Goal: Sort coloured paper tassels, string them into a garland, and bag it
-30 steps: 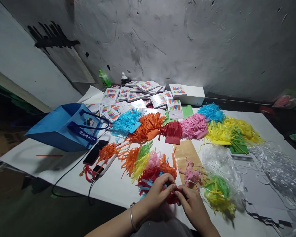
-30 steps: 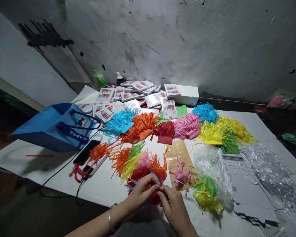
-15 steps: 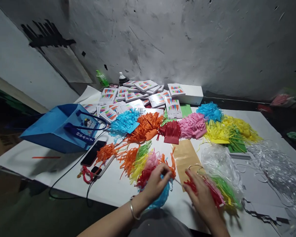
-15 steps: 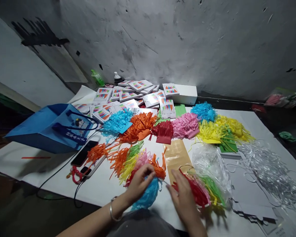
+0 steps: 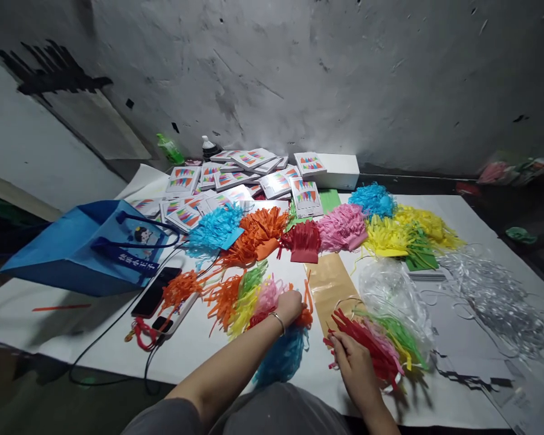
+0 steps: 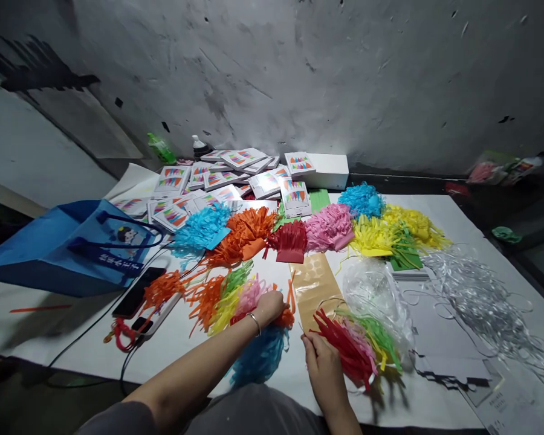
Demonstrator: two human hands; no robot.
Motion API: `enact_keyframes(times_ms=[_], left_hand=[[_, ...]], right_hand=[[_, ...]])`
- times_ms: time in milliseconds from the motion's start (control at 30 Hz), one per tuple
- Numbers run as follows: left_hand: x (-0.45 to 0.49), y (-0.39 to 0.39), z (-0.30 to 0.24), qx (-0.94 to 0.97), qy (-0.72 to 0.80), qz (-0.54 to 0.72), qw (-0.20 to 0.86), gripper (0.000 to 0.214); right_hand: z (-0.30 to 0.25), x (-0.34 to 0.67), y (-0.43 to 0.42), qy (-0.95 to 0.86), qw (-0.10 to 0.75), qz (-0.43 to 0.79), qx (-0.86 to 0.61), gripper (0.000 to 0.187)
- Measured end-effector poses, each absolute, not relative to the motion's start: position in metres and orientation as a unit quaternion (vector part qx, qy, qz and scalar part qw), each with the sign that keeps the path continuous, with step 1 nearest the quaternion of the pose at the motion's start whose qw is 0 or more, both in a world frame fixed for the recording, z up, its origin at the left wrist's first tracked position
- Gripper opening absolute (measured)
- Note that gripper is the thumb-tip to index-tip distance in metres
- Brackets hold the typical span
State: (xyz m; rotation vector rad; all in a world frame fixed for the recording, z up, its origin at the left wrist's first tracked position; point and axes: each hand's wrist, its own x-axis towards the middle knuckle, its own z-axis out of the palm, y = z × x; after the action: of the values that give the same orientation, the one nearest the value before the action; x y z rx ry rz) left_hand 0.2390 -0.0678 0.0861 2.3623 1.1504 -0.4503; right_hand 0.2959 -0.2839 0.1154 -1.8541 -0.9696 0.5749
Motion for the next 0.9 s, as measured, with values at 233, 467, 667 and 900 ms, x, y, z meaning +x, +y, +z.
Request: enact_keyframes(times_ms=[233,467,667,900], left_hand=[[0.221,-0.068,0.107,0.900,0.350,-0.034,0.259,0.020],[0.168,-0.096,0.170,0.876,0.156,0.260,0.376,0.027],[0.153,-0.125,0.185,0.799,0.201,0.200,0.530,0.022],[0.146,-0.133,0.191,0.773,0.191,0.160,0.584,0.031]], right_hand=[[0.111,0.298,-0.289,-0.413,0.447,0.188,-0.771,0.044],[0.124,0.304,-0.288,-0.370,0.483,0.100,-0.788,0.032],[0.172,0.282,-0.279,-0.422,0.544,0.070,-0.722,0.021],[0.192,0.260,-0.261,-0.474,0.509,0.133,-0.707,0.022]])
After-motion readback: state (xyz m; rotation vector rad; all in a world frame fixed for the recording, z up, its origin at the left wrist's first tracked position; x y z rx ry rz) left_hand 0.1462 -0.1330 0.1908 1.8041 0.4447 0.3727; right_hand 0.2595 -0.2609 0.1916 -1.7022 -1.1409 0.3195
